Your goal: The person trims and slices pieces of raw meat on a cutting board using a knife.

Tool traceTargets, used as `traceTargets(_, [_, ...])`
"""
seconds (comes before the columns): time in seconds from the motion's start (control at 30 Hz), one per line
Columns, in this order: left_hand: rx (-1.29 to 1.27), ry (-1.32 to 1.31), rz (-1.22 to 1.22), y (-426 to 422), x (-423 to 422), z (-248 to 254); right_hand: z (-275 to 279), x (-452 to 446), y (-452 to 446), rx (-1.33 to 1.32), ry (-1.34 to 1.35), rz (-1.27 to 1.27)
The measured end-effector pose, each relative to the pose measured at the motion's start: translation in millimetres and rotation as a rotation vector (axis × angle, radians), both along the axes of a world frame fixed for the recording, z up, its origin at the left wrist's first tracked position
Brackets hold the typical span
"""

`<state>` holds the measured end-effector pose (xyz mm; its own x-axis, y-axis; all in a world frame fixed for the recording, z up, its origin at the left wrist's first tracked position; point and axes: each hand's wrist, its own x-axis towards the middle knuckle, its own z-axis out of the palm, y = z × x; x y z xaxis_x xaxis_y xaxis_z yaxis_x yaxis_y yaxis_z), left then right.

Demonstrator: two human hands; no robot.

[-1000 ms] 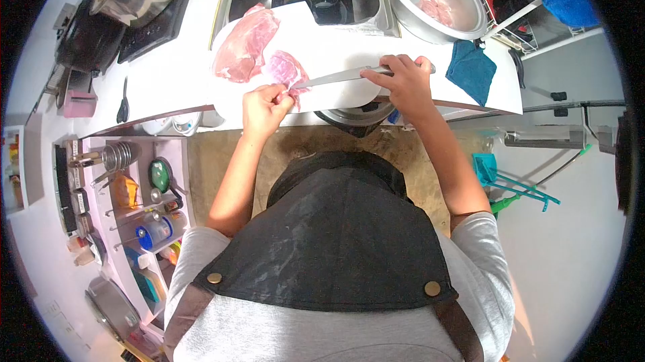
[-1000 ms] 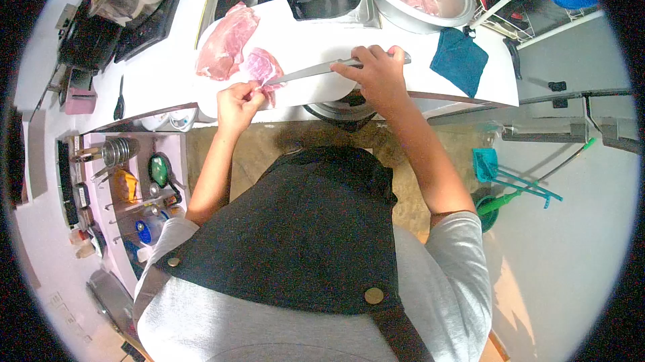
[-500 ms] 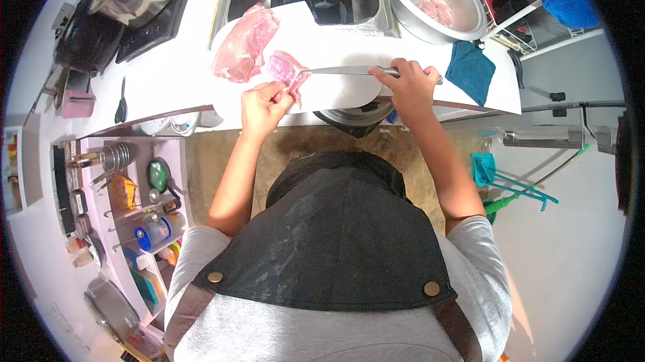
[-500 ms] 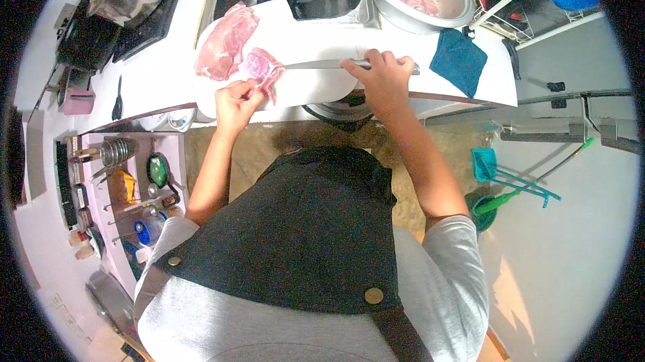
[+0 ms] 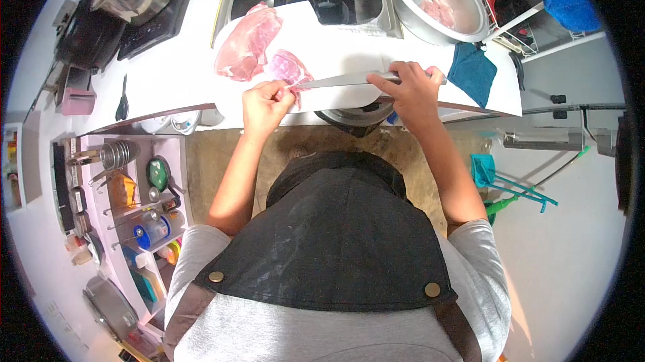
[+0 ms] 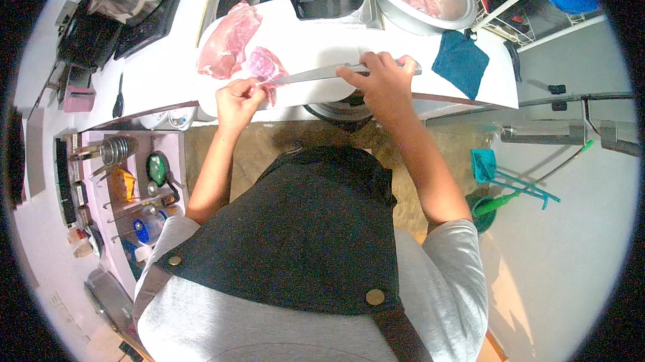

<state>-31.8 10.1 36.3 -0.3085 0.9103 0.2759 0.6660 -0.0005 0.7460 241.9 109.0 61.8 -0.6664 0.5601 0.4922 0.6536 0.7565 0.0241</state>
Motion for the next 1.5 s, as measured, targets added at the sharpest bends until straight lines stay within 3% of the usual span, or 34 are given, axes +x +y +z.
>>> traceTargets(0.53, [0.013,0.117,-0.151,-2.9,-8.4,-7.7,-25.0,-9.4,-1.7,0.032,0.03,-0.091])
traceTargets(0.73, [0.019,-0.002,-0.063,2.1,-13.3,-18.2,-21.3,9.2,5.2,-0.039,-0.084,-0.15])
traceTargets(0.8, [-0.096,-0.321,0.033,6.1,-22.3,-22.1,-20.2,18.1,13.0,-0.035,-0.104,-0.334])
traceTargets(0.9, [-0.214,-0.491,-0.046,11.2,-34.3,-39.2,-20.7,3.3,11.1,-0.156,-0.159,-0.41])
traceTargets(1.13, [-0.189,-0.555,-0.092,9.6,-21.7,-30.8,-65.5,-72.1,5.3,-0.197,-0.176,-0.4])
traceTargets(1.23, [-0.066,-0.563,-0.114,10.2,-18.2,-32.3,-64.5,-86.4,10.5,-0.138,-0.137,-0.308])
traceTargets(1.3, [-0.004,-0.352,-0.176,12.6,-19.8,-32.9,-55.8,-95.6,16.7,-0.18,0.045,-0.003])
traceTargets(1.33, [0.0,-0.355,-0.173,14.1,-20.8,-33.6,-55.8,-105.0,21.6,-0.176,0.041,0.0])
traceTargets(1.4, [-0.156,-0.485,-0.154,15.2,-21.7,-35.1,-57.8,-125.1,30.8,-0.555,0.335,0.551])
traceTargets(1.5, [-0.066,-0.459,-0.114,16.0,-19.2,-34.4,-57.2,-140.0,38.0,-0.759,0.277,0.673])
